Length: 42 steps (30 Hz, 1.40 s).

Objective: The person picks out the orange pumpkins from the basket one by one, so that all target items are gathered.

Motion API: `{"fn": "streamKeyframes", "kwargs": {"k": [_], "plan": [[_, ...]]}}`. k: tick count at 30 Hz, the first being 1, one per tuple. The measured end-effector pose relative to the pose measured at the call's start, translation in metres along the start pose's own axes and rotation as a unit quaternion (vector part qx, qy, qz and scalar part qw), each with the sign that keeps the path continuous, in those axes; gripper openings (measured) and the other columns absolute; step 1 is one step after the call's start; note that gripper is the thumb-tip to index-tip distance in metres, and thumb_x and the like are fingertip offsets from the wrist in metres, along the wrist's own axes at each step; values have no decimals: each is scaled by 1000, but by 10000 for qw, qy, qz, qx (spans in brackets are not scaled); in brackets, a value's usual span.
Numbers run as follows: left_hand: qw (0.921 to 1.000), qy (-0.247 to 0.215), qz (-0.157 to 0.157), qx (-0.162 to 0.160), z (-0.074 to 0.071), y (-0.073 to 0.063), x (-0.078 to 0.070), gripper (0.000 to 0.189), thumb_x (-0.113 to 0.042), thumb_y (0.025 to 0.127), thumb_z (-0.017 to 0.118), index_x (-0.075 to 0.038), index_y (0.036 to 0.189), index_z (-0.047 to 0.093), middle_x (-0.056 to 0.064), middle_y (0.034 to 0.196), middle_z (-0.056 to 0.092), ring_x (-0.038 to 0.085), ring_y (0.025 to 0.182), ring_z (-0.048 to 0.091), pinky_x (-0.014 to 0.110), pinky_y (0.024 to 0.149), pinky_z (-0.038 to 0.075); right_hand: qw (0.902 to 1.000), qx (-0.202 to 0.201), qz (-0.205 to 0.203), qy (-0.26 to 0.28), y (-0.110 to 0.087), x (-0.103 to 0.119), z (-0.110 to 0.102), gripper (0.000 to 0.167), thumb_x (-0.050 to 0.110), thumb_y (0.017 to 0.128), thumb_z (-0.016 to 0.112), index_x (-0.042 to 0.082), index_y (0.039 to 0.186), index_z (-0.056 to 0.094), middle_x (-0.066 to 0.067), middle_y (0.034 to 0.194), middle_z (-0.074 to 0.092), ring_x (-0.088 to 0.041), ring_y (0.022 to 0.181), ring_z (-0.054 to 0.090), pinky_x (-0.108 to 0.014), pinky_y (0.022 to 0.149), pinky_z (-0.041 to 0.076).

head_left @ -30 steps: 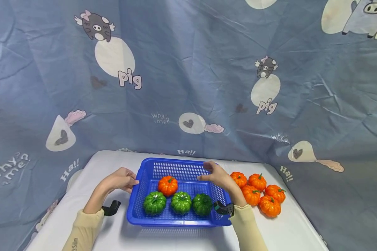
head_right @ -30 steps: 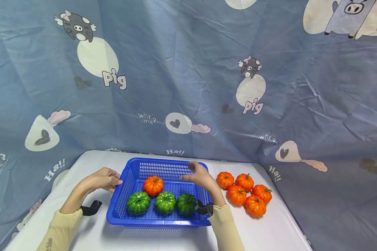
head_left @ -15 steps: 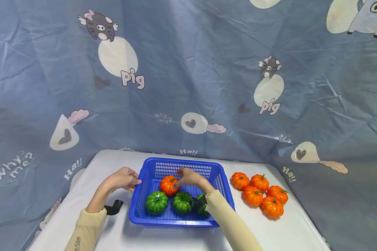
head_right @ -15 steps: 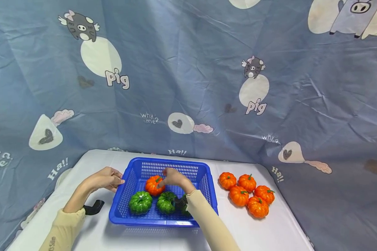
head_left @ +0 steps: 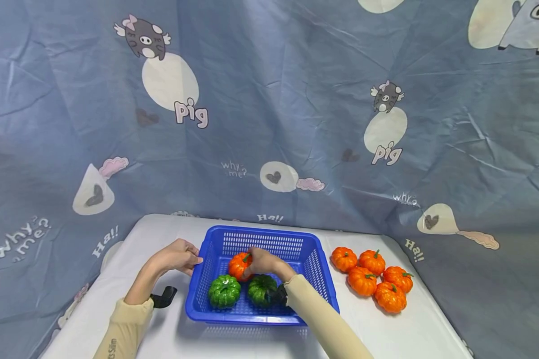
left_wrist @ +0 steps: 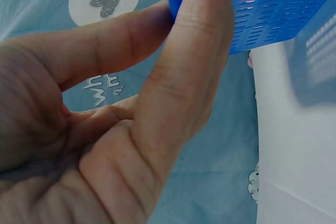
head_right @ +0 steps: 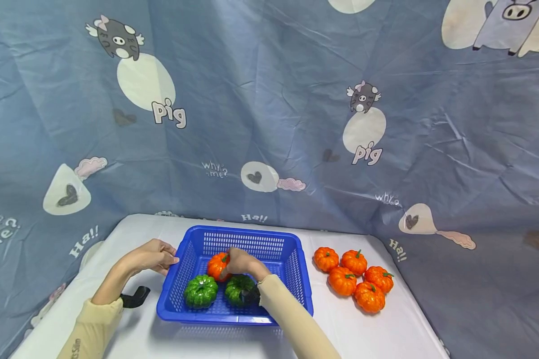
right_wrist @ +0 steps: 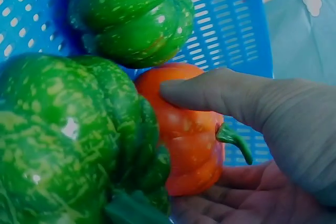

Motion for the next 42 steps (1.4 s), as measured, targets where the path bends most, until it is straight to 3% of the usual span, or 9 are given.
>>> {"fn": "streamKeyframes", "kwargs": {"k": [4,11,15,23,28,33,35,42], "plan": [[9999,33,-87,-50,2,0,3,21,-3,91,58,14,103,61,11,80,68,17,66,67,38,68,61,9992,-22,88,392,-5,-4,-5,61,18,68,83,-1,120,57,-7,99,64,-18,88,60,-32,83,53],[9997,66,-192,-141,3,-1,7,23,-2,91,58,15,106,60,12,83,68,19,69,69,36,66,60,9954,-3,-268,914,-26,6,-25,55,20,72,82,2,120,61,-3,100,66,-15,88,61,-29,81,54],[9997,44,-165,-158,2,-2,5,25,-3,90,59,15,107,59,13,84,68,20,70,69,36,67,61,9920,39,-468,1172,-45,10,-41,55,15,74,81,4,123,60,-4,105,65,-16,92,61,-30,83,55],[9999,2,-116,-97,-1,0,4,32,-4,90,58,18,113,55,14,87,68,20,72,69,38,69,61,9920,-296,-588,1076,-95,5,-78,66,18,74,80,3,131,53,-9,117,63,-23,105,60,-36,89,55],[9999,-29,-127,-76,-1,2,6,33,-4,90,58,19,114,54,15,88,68,20,73,69,37,68,61,9892,-618,-372,1279,-125,-25,-100,68,20,76,80,6,135,50,-10,120,62,-24,110,59,-38,93,54],[9999,41,-109,-77,-1,3,5,31,-4,91,58,18,112,55,14,88,68,20,73,69,36,68,61,9800,-880,-301,1759,-155,-67,-122,68,15,78,76,0,137,46,-19,123,60,-28,111,59,-39,94,53],[9999,56,-115,-72,-1,3,5,32,-5,91,58,18,113,55,14,88,68,20,73,69,37,68,61,9777,-1060,-41,1811,-167,-88,-133,67,14,78,75,0,137,45,-20,123,60,-27,108,60,-37,91,53],[9998,30,-165,-74,-1,2,5,33,-5,90,59,19,113,54,15,89,68,20,75,69,37,70,61,9707,-1854,1017,1138,-219,-163,-173,69,22,81,73,-6,137,43,-26,132,54,-37,119,53,-50,102,44]]}}
Point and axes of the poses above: each hand's wrist, its own y-axis towards the middle knuckle, its own z-axis out of the palm, x = y × z, the point moved 10 cm from there along y, towards the middle knuckle
